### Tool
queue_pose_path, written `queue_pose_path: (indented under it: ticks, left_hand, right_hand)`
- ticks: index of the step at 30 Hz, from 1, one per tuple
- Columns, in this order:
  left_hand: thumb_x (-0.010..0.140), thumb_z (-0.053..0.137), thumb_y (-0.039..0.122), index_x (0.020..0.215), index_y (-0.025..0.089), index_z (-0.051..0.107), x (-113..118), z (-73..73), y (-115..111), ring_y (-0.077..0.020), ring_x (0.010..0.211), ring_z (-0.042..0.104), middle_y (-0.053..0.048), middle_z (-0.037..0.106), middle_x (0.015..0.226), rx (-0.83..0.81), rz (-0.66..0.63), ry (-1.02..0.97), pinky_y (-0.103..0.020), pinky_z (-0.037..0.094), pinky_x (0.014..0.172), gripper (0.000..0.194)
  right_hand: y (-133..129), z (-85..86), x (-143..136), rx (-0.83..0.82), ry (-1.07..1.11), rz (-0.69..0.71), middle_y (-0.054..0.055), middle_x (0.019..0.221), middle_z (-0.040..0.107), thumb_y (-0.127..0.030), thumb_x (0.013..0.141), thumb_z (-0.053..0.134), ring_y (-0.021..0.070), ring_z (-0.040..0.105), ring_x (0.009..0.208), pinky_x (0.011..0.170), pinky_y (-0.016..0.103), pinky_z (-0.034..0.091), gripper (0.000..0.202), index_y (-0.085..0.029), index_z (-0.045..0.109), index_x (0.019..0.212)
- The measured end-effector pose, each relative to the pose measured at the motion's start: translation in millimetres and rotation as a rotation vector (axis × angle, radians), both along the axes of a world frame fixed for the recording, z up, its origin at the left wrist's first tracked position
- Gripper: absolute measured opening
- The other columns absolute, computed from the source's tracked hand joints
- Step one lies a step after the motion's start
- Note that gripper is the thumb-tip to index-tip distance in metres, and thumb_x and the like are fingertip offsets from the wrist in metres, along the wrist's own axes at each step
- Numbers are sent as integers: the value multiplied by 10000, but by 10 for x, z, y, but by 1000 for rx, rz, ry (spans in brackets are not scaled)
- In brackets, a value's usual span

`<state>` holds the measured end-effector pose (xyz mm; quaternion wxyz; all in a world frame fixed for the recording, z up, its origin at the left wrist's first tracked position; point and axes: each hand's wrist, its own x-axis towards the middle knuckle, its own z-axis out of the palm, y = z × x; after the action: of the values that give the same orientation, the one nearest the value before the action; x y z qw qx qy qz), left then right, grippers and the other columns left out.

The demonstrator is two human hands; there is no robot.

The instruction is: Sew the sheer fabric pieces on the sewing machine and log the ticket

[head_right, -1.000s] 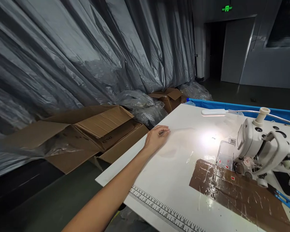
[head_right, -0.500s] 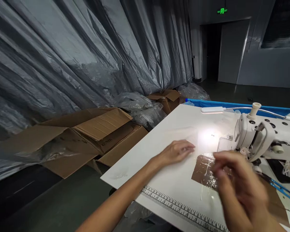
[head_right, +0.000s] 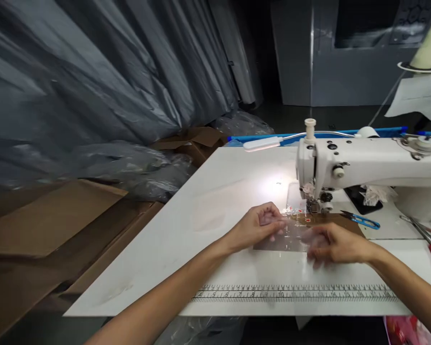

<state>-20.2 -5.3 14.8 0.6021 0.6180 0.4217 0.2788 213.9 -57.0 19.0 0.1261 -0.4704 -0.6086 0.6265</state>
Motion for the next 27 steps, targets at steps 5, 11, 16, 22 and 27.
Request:
queue_pose_path:
  ticks: [5, 11, 16, 22, 27]
  left_hand:
    - [647, 841, 264, 817, 161, 551, 111, -163, 162, -144, 636, 696, -9, 701, 702, -106, 156, -48, -232, 564, 546, 351]
    - [648, 848, 423, 806, 147, 587, 85, -212, 151, -176, 689, 726, -55, 747, 779, -132, 237, -163, -301, 612, 655, 411]
    - [586, 906, 351, 744, 142, 586, 82, -162, 116, -212, 878, 740, -115, 753, 1015, -290, 354, -365, -332, 588, 876, 413]
    - [567, 923, 269, 710, 154, 531, 113, -120, 82, -298, 1108, 668, -131, 693, 1170, -459, 395, -604, -427, 529, 1018, 433]
    - [543, 936, 299, 714, 148, 530, 135, -111, 76, -264, 1012, 703, -109, 719, 1034, -453, 414, -557, -395, 560, 974, 465]
  right_hand:
    - [179, -55, 86, 190, -205, -165, 32, 756, 701, -294, 839, 691, 180, 654, 691, 567, 249, 478, 358, -157, 583, 1151]
    - [253, -202, -50, 182, -57, -359, 51, 805, 699, -321, 993, 486, 167, 678, 698, 646, 274, 541, 159, -179, 554, 969]
    - [232, -254, -97, 166, 42, -510, 48, 743, 684, -337, 980, 475, 185, 679, 658, 608, 294, 561, 163, -202, 525, 904]
    - [226, -306, -101, 173, 77, -606, 72, 792, 701, -437, 932, 505, 214, 691, 686, 666, 344, 576, 237, -215, 537, 855]
    - [229, -393, -113, 200, 74, -629, 67, 751, 685, -473, 890, 530, 236, 693, 716, 672, 347, 566, 252, -221, 534, 889]
